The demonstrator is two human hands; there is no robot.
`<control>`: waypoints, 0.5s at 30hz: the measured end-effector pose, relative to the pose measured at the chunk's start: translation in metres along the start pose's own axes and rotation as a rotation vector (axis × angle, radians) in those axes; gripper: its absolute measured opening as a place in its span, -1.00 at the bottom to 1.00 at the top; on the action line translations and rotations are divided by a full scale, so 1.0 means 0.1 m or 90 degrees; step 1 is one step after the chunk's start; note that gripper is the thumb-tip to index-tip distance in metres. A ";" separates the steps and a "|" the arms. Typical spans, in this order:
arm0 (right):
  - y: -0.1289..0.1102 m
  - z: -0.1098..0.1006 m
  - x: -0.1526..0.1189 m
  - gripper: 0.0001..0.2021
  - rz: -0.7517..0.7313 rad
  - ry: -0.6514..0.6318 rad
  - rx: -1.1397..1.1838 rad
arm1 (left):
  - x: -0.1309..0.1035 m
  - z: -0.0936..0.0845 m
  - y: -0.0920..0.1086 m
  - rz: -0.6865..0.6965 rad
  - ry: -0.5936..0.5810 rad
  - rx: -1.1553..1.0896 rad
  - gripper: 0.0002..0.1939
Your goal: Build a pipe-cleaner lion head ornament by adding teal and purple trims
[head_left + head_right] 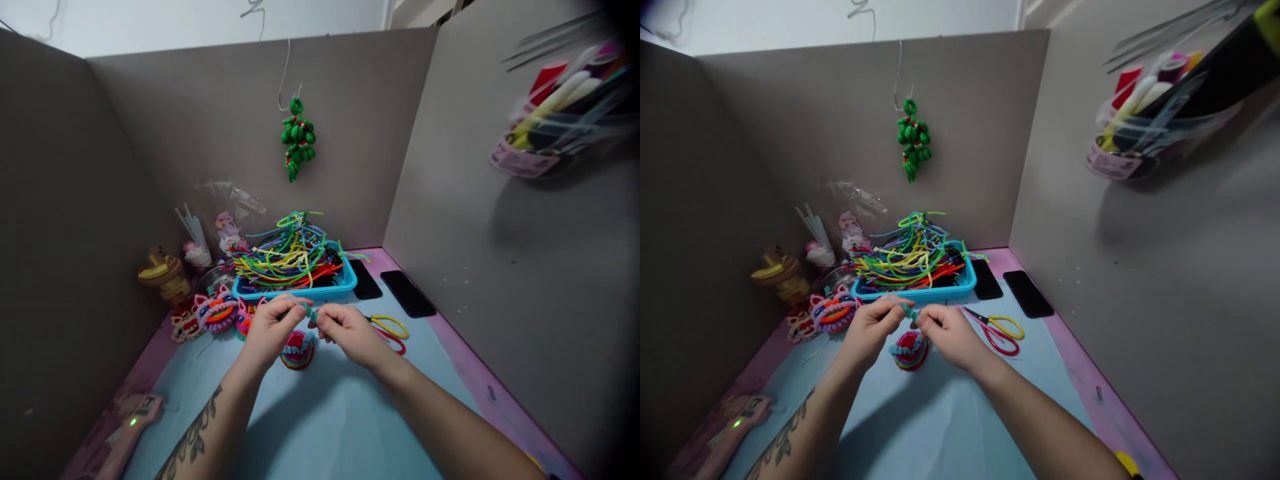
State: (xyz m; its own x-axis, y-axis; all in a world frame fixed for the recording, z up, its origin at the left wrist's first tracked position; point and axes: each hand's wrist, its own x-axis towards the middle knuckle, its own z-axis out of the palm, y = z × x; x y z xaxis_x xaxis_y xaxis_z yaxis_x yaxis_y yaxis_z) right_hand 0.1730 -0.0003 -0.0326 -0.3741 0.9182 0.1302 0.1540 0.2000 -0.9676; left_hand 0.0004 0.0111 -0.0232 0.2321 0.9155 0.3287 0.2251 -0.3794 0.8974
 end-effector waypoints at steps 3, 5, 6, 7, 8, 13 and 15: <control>0.01 -0.01 0.00 -0.53 -0.003 0.000 0.027 | -0.01 0.03 0.02 0.017 -0.027 0.015 -0.74; 0.00 -0.02 0.00 -0.51 -0.014 0.000 0.040 | -0.02 0.04 0.04 0.035 -0.044 0.025 -0.73; 0.00 -0.03 0.00 -0.50 -0.018 0.000 0.044 | -0.02 0.05 0.04 0.046 -0.049 0.030 -0.72; 0.00 -0.03 0.00 -0.50 -0.019 -0.002 0.050 | -0.02 0.05 0.05 0.056 -0.054 0.036 -0.72; 0.00 -0.03 0.00 -0.49 -0.019 -0.004 0.057 | -0.03 0.05 0.05 0.065 -0.057 0.044 -0.72; 0.04 -0.04 0.01 -0.51 -0.004 -0.019 0.095 | -0.02 0.06 0.05 0.071 -0.063 0.071 -0.73; 0.06 -0.04 0.01 -0.53 0.000 -0.016 0.115 | -0.02 0.07 0.04 0.067 -0.059 0.066 -0.73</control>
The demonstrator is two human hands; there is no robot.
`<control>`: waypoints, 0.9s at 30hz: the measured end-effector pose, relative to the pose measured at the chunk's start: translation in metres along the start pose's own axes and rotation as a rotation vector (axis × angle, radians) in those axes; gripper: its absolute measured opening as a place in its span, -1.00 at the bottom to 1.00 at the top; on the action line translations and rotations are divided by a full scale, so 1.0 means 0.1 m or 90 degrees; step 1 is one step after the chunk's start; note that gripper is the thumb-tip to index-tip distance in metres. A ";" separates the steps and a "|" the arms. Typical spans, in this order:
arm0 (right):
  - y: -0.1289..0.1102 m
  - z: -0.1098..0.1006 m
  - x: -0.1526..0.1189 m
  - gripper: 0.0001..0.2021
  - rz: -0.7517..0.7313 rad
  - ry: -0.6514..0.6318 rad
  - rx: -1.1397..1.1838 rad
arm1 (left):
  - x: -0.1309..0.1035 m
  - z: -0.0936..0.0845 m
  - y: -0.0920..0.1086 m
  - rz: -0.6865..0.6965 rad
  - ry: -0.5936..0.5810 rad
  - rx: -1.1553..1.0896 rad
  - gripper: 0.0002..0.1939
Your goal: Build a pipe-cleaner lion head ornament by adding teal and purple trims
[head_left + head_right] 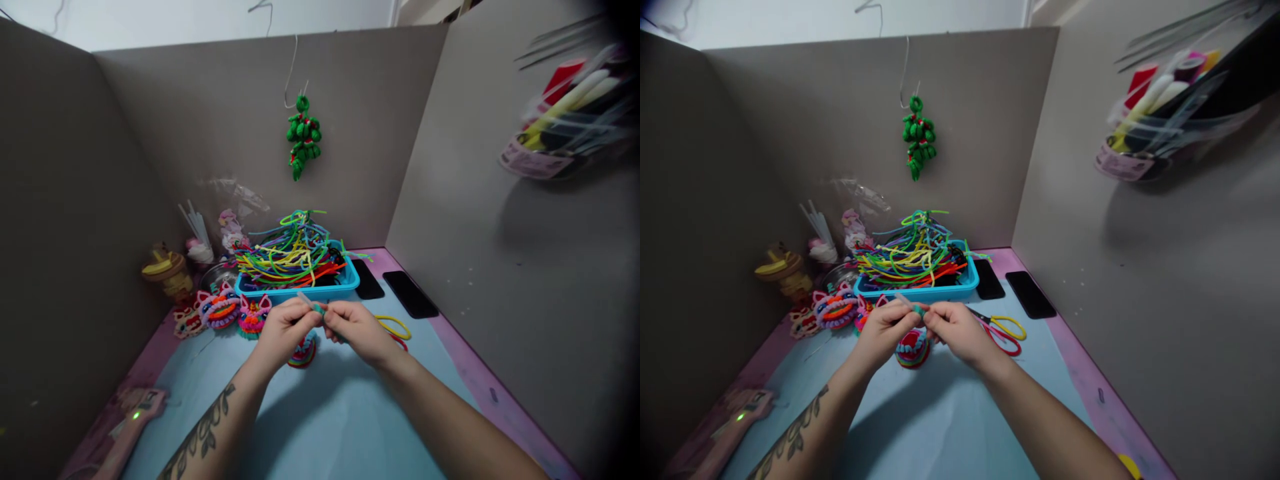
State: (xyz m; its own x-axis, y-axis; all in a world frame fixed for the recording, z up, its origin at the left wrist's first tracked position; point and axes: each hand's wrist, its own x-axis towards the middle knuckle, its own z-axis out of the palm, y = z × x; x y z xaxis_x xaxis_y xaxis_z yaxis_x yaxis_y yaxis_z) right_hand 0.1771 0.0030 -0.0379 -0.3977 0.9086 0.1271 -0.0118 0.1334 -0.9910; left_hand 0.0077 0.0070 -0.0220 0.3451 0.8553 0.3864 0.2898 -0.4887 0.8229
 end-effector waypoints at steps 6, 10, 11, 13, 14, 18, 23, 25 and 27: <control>0.01 0.03 0.00 -0.58 0.058 0.035 0.120 | -0.01 0.02 -0.04 -0.051 0.055 -0.016 -0.71; 0.01 0.06 0.02 -0.58 0.079 0.073 0.190 | -0.05 0.05 -0.07 -0.053 0.061 0.016 -0.68; 0.01 0.06 0.03 -0.59 0.079 0.083 0.202 | -0.05 0.05 -0.08 -0.033 0.064 0.041 -0.70; 0.03 0.07 0.04 -0.59 0.072 0.093 0.211 | -0.06 0.06 -0.09 0.016 0.070 0.092 -0.75; 0.04 0.07 0.04 -0.59 0.069 0.094 0.211 | -0.06 0.06 -0.10 0.042 0.070 0.112 -0.76; 0.05 0.08 0.03 -0.58 0.071 0.083 0.196 | -0.07 0.04 -0.09 0.111 0.031 0.205 -0.73; 0.06 0.08 0.03 -0.58 0.087 0.089 0.166 | -0.10 0.02 -0.04 0.107 0.001 0.401 -0.65; 0.08 0.07 0.04 -0.59 0.068 0.088 0.149 | -0.09 0.01 -0.02 0.094 0.016 0.355 -0.67; 0.09 0.07 0.04 -0.60 0.043 0.082 0.122 | -0.07 -0.01 -0.01 0.070 0.048 0.243 -0.74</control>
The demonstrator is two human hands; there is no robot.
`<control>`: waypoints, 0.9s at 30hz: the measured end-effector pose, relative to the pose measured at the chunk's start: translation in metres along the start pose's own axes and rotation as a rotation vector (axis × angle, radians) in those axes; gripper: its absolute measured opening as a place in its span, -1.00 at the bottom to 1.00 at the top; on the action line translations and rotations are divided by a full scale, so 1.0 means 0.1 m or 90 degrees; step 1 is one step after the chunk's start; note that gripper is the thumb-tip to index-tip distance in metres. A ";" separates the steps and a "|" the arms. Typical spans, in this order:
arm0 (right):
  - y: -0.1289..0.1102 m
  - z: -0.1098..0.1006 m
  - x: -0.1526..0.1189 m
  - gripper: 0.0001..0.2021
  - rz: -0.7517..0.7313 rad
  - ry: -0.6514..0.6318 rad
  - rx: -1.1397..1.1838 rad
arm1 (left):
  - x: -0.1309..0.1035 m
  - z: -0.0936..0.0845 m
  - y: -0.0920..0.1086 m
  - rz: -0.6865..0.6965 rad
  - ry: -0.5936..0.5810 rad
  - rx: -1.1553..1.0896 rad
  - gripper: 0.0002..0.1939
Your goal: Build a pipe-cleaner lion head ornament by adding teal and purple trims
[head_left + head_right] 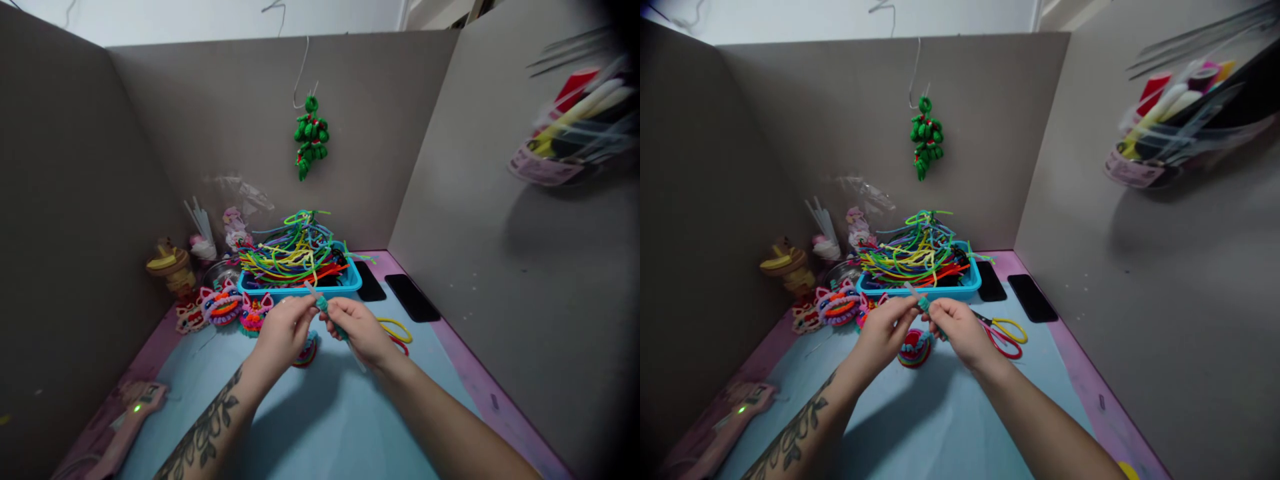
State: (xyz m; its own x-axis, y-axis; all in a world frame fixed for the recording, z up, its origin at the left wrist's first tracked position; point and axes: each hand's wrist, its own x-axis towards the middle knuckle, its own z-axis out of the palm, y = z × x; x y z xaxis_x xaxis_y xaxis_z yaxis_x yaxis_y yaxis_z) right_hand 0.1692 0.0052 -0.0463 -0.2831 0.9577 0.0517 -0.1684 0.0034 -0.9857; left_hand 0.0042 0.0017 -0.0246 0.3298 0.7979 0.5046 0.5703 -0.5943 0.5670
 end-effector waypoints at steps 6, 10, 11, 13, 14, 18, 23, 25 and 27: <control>-0.04 0.02 -0.03 -0.57 0.016 -0.071 -0.041 | 0.06 -0.04 -0.02 -0.144 0.024 -0.295 -0.86; -0.07 0.01 -0.03 -0.54 -0.001 -0.061 -0.074 | 0.05 0.00 -0.02 -0.188 -0.021 -0.355 -0.83; -0.07 0.01 -0.02 -0.54 -0.011 -0.058 -0.089 | 0.05 0.01 -0.02 -0.197 -0.033 -0.365 -0.83; -0.05 -0.01 -0.01 -0.53 -0.028 -0.058 -0.118 | 0.05 0.03 -0.02 -0.210 -0.046 -0.376 -0.83; -0.05 -0.02 0.00 -0.54 -0.034 -0.061 -0.127 | 0.05 0.04 -0.03 -0.211 -0.050 -0.378 -0.83; -0.03 -0.03 0.02 -0.57 -0.013 -0.049 -0.093 | 0.07 0.01 -0.10 -0.189 -0.067 -0.339 -0.83; -0.02 -0.01 0.03 -0.60 0.017 0.010 -0.018 | 0.09 -0.06 -0.13 -0.201 -0.017 -0.239 -0.82; -0.01 -0.01 0.03 -0.62 0.003 0.028 -0.022 | 0.10 -0.08 -0.11 -0.221 -0.007 -0.238 -0.80; -0.02 -0.01 0.03 -0.66 -0.029 0.050 -0.063 | 0.10 -0.09 -0.08 -0.241 0.000 -0.243 -0.78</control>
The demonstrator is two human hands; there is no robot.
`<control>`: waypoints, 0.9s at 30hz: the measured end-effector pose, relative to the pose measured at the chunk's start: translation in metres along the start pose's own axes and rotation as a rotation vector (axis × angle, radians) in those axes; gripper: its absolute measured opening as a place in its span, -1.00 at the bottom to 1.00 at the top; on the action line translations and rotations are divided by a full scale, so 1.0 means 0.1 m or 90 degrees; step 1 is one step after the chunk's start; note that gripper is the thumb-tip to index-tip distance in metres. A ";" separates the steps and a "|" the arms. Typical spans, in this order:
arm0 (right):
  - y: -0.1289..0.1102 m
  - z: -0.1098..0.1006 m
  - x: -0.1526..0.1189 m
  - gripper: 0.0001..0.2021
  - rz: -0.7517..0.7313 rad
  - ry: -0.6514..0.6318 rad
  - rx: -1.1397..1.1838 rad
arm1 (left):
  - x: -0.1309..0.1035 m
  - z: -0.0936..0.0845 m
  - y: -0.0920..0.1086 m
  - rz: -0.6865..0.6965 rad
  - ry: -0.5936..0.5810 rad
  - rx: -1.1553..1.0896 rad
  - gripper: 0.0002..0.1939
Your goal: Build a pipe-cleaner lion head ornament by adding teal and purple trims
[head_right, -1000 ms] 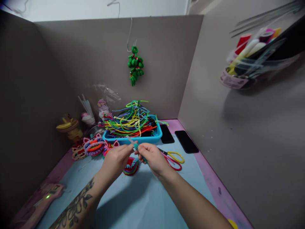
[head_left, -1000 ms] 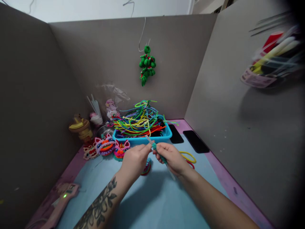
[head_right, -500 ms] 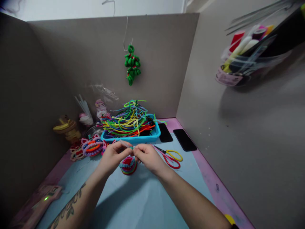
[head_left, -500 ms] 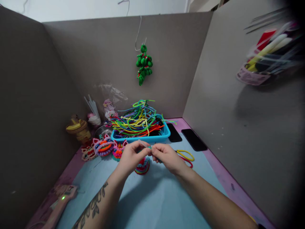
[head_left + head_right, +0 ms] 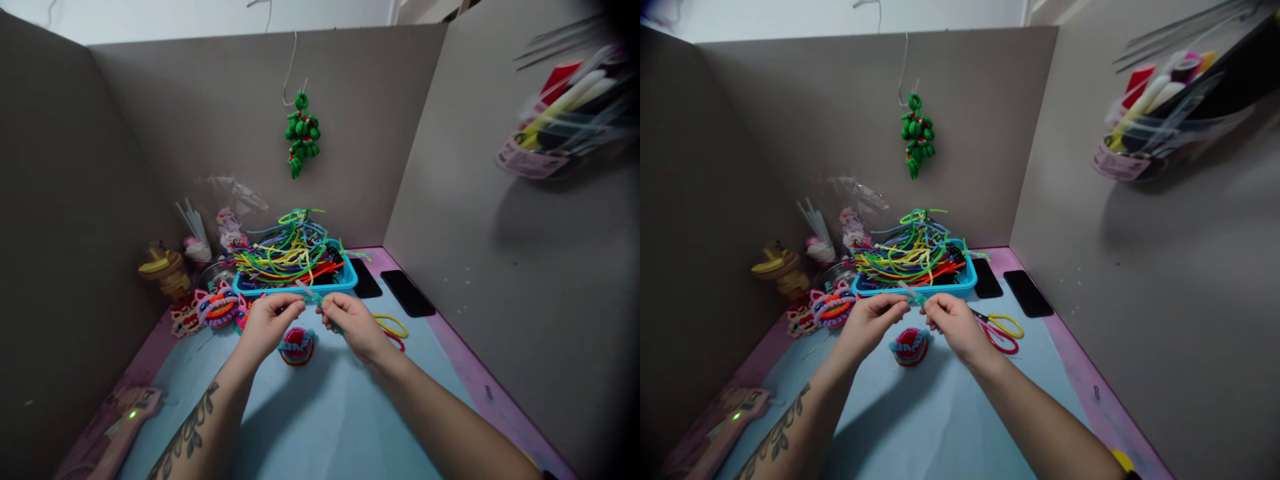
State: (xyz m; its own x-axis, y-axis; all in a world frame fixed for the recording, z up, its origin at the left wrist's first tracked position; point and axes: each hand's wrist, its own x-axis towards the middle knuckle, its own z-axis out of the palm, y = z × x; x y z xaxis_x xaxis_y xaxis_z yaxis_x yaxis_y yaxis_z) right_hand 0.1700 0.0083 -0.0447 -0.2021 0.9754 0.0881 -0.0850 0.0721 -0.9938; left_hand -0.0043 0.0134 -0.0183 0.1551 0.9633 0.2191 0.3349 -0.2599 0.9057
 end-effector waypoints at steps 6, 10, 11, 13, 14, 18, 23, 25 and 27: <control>-0.02 0.00 -0.02 -0.80 -0.108 0.089 -0.179 | -0.03 0.03 0.01 -0.041 0.014 -0.047 -0.73; -0.01 0.00 -0.03 -0.87 -0.145 0.152 -0.238 | -0.05 0.08 0.03 -0.039 0.012 -0.049 -0.75; 0.00 0.00 -0.03 -0.87 -0.150 0.163 -0.248 | -0.05 0.09 0.04 -0.036 0.014 -0.046 -0.75; 0.03 0.00 -0.02 -0.85 -0.158 0.181 -0.267 | -0.06 0.11 0.04 -0.032 0.018 -0.034 -0.77; 0.04 0.01 -0.01 -0.83 -0.165 0.191 -0.276 | -0.06 0.12 0.04 -0.027 0.020 -0.026 -0.78; 0.08 0.05 -0.02 -0.77 -0.219 0.232 -0.333 | -0.07 0.17 0.02 0.009 0.042 0.011 -0.81; 0.08 0.12 -0.05 -0.75 -0.232 0.236 -0.361 | -0.07 0.19 0.00 0.052 0.064 0.026 -0.79; 0.06 0.12 -0.05 -0.77 -0.200 0.186 -0.326 | -0.07 0.18 0.00 0.058 0.062 0.015 -0.79; 0.03 0.09 -0.03 -0.78 -0.164 0.096 -0.263 | -0.06 0.16 0.01 0.056 0.058 0.001 -0.80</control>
State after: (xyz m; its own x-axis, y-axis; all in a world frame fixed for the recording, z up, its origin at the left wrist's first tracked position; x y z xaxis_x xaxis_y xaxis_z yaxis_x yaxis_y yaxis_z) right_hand 0.1617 0.0038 -0.0476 -0.0798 0.9320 0.3536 0.2858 0.3613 -0.8876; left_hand 0.0104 0.0061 -0.0247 0.0983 0.9389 0.3298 0.3247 -0.3436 0.8812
